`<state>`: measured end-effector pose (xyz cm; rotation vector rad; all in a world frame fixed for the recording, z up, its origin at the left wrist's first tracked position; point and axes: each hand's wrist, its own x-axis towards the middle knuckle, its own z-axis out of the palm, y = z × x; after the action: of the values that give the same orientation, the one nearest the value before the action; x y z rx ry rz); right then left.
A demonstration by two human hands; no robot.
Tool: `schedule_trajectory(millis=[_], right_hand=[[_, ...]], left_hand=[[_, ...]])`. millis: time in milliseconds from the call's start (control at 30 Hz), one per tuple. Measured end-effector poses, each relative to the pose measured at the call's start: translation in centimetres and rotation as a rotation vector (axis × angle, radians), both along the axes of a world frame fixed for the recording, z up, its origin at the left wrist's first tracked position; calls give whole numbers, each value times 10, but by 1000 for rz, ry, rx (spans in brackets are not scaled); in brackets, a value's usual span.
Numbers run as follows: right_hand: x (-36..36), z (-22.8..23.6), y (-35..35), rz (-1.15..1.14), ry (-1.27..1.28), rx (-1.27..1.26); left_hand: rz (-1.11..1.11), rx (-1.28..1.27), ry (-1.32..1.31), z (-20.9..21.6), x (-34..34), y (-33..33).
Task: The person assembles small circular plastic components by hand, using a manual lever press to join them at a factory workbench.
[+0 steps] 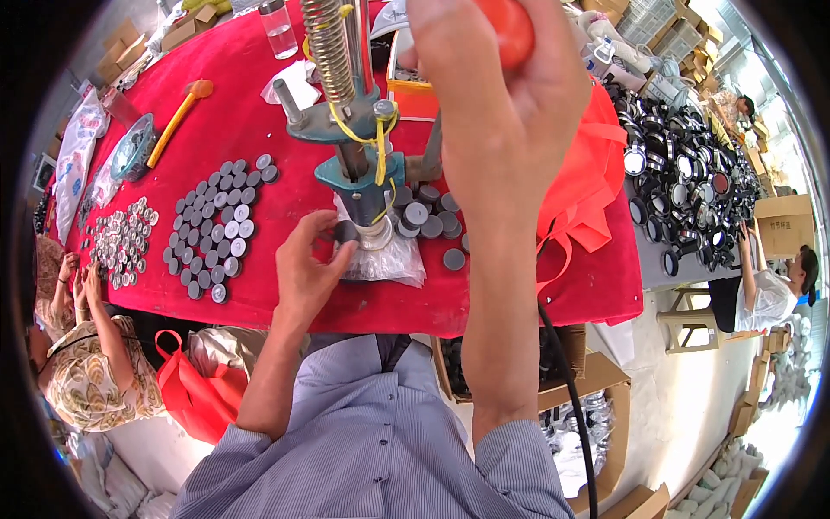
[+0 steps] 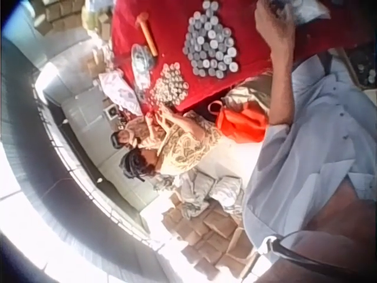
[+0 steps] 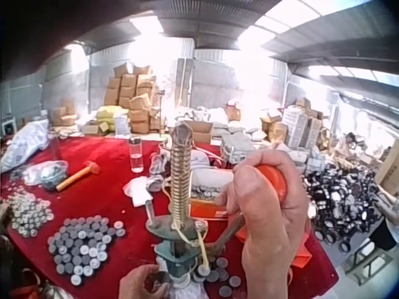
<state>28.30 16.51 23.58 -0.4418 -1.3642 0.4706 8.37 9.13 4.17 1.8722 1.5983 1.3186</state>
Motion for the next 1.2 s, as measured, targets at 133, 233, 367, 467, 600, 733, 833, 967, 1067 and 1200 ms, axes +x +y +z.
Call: schedule_trajectory(millis=[133, 233, 367, 467, 600, 733, 833, 967, 1067, 1200], right_hand=[[-17, 19, -11, -16, 101, -215], [-17, 3, 47, 899, 351, 471], [3, -14, -26, -101, -105, 54], [13, -30, -47, -38, -59, 95], [22, -64, -86, 42, -245, 158], [27, -132, -130, -44, -304, 162], [17, -150, -147, -99, -142, 90], [16, -145, -137, -91, -166, 140], [19, -144, -137, -130, -205, 148], [14, -137, -139, -157, -193, 120]], left_hand=[[-44, 33, 113, 4, 22, 12], [-58, 31, 115, 2, 34, 17], [-34, 14, 118, 0, 30, 14], [-49, 20, 92, 0, 32, 12], [-66, 90, 103, 2, 27, 5], [-26, 72, 56, 0, 9, -9], [148, 151, 192, -12, -31, -18], [382, 126, 356, -32, -87, -48], [549, 82, 371, -42, -110, -69], [609, 56, 447, -49, -130, -82]])
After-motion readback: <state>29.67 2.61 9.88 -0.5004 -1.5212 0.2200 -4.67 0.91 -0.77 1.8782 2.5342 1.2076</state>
